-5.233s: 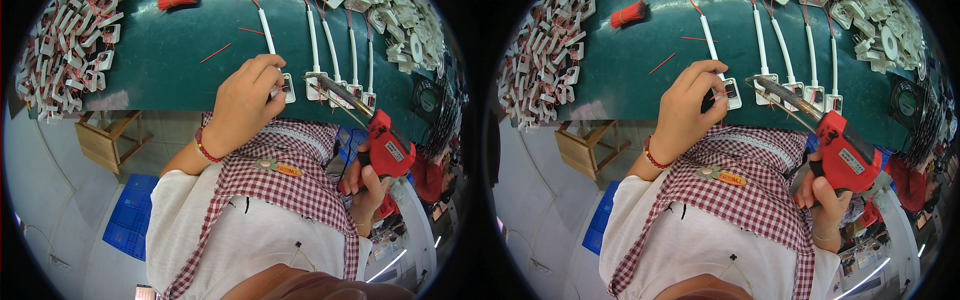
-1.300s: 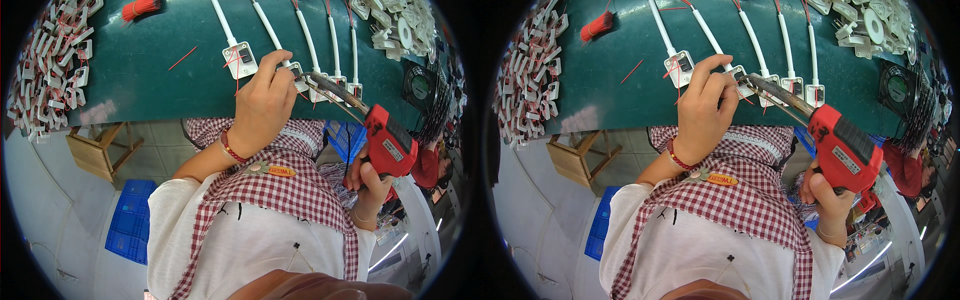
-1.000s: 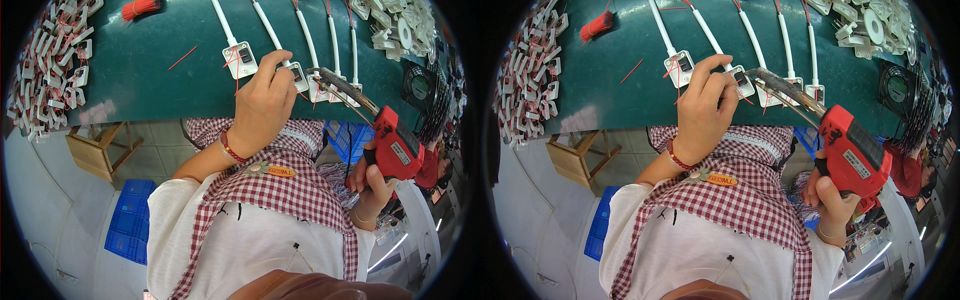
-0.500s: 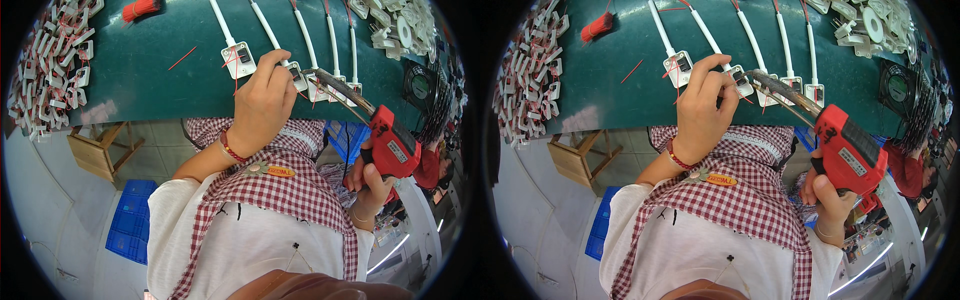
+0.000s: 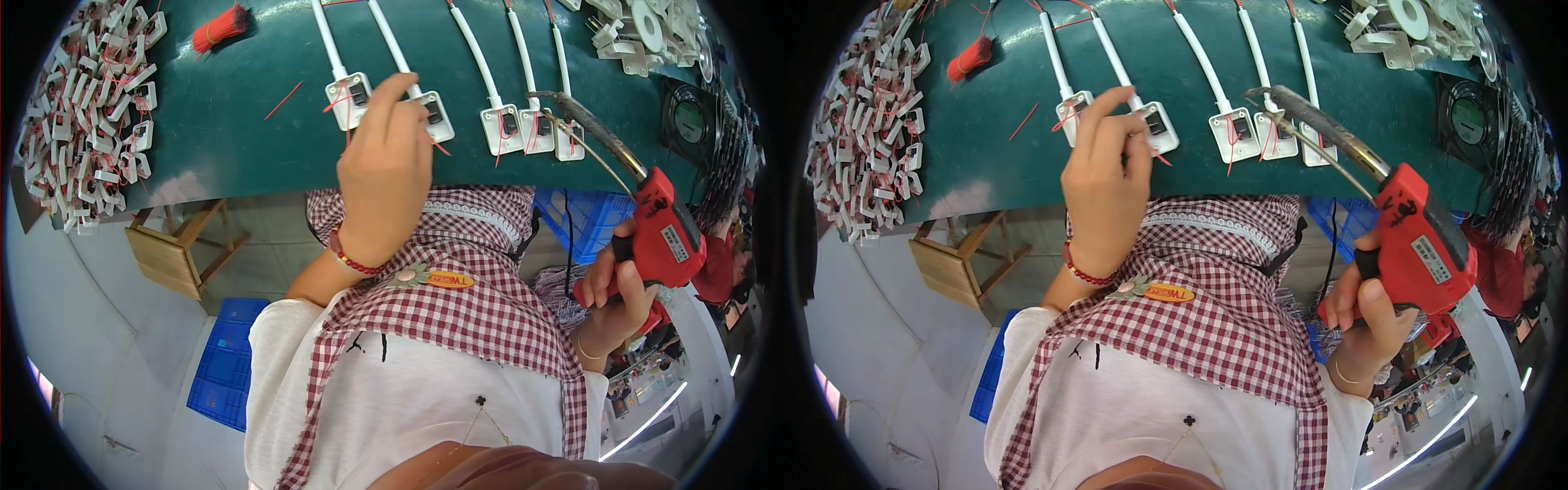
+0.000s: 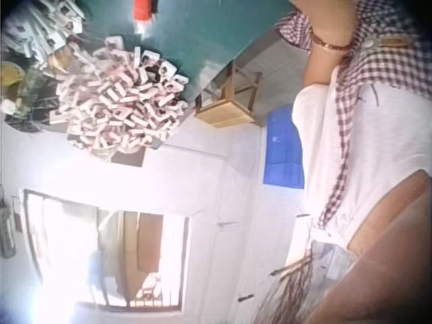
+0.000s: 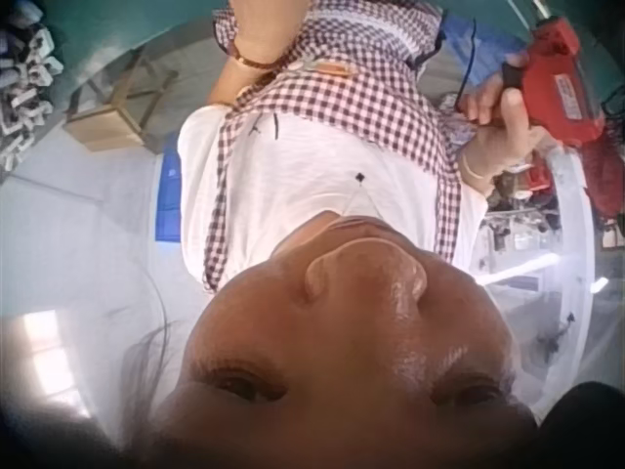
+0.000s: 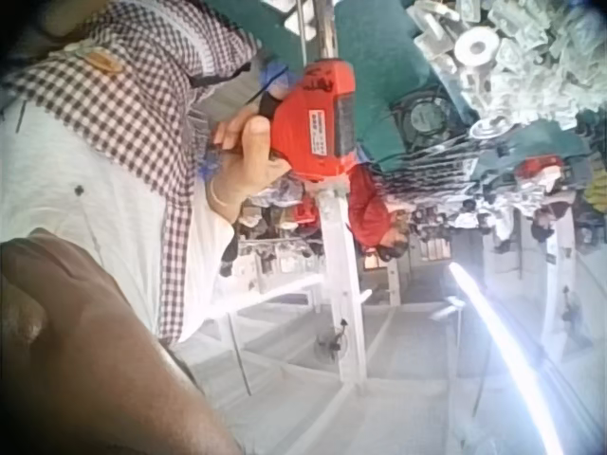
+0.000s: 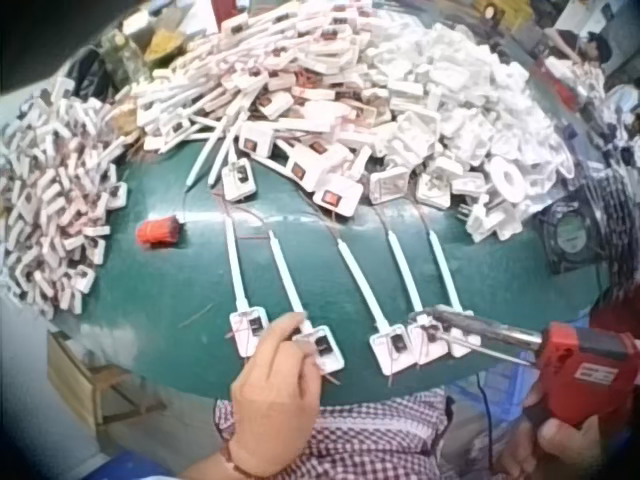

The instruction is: The person solders electronic components onto small plastic fixtures at a workbench with a soldering iron, connecting wires to circuit boards.

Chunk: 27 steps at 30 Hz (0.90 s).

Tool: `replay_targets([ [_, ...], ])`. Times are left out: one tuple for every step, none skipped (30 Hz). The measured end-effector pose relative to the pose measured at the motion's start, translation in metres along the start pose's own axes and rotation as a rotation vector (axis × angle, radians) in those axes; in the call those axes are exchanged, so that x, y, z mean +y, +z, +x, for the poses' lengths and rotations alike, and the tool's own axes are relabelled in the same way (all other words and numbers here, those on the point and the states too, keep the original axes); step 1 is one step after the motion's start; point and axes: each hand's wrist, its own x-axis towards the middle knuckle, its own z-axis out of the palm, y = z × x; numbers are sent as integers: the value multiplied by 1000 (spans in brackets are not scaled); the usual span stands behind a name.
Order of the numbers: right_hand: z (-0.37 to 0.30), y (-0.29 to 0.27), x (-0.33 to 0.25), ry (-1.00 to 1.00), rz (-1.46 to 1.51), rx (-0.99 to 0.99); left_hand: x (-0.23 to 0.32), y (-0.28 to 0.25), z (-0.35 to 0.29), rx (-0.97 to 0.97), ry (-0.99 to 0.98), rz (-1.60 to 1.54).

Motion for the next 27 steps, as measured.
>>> replay_targets([
  [0, -1, 0, -13, 10, 30, 2, -3, 1, -7, 8, -1],
  [1, -2, -1, -12, 16, 40, 6, -7, 3, 29, -11, 46],
  [2, -6, -1, -24, 29, 39, 12, -11, 2, 72, -32, 99],
  [3, -10, 0, -37, 41, 40, 22, -17, -1, -4, -85, 1],
  [4, -15, 3, -38, 48, 43, 28, -15, 0, -6, -78, 4],
  [6, -20, 6, -67, 85, -23, 34, -10, 2, -74, 38, -54],
  [6, -23, 7, -97, 126, -84, 41, -4, 4, -146, 158, -113],
  [5, -25, 7, -99, 133, -81, 46, 7, 5, -165, 131, -125],
  [5, -28, 11, -113, 160, -112, 42, 19, 4, -167, 146, -118],
  [5, -30, 12, -124, 180, -144, 36, 30, 3, -162, 167, -137],
  [4, -29, 12, -128, 187, -141, 33, 35, 3, -158, 188, -156],
  [0, -29, 13, -109, 180, -74, 36, 36, 3, -114, 184, -170],
  [-2, -28, 13, -88, 172, -7, 37, 38, 4, -123, 191, -173],
  [-3, -29, 14, -87, 176, 3, 35, 38, 5, -104, 198, -195],
  [-3, -29, 14, -65, 171, 37, 34, 37, 6, -82, 203, -213],
  [-3, -30, 15, -42, 166, 71, 35, 36, 7, -83, 182, -232],
  [-4, -30, 15, -39, 169, 74, 34, 36, 7, -87, 183, -230],
  [-3, -30, 17, -43, 155, 72, 32, 36, 7, -101, 171, -224],
  [-3, -30, 18, -46, 140, 70, 30, 36, 7, -115, 158, -218],
  [-2, -30, 20, -46, 142, 70, 30, 36, 6, -116, 159, -216],
  [-2, -32, 20, -52, 144, 19, 31, 35, 5, -127, 128, -226],
  [-3, -33, 21, -58, 146, -33, 31, 34, 4, -137, 96, -237],
  [-3, -34, 22, -56, 144, -34, 30, 34, 5, -137, 94, -237],
  [-4, -35, 22, -44, 144, -48, 28, 32, 6, -125, 128, -214],
  [-5, -36, 22, -32, 144, -62, 27, 31, 7, -112, 161, -191],
  [-5, -36, 21, -29, 141, -63, 28, 28, 9, -112, 158, -192],
  [-6, -35, 21, -17, 133, -73, 31, 24, 11, -101, 168, -102],
])
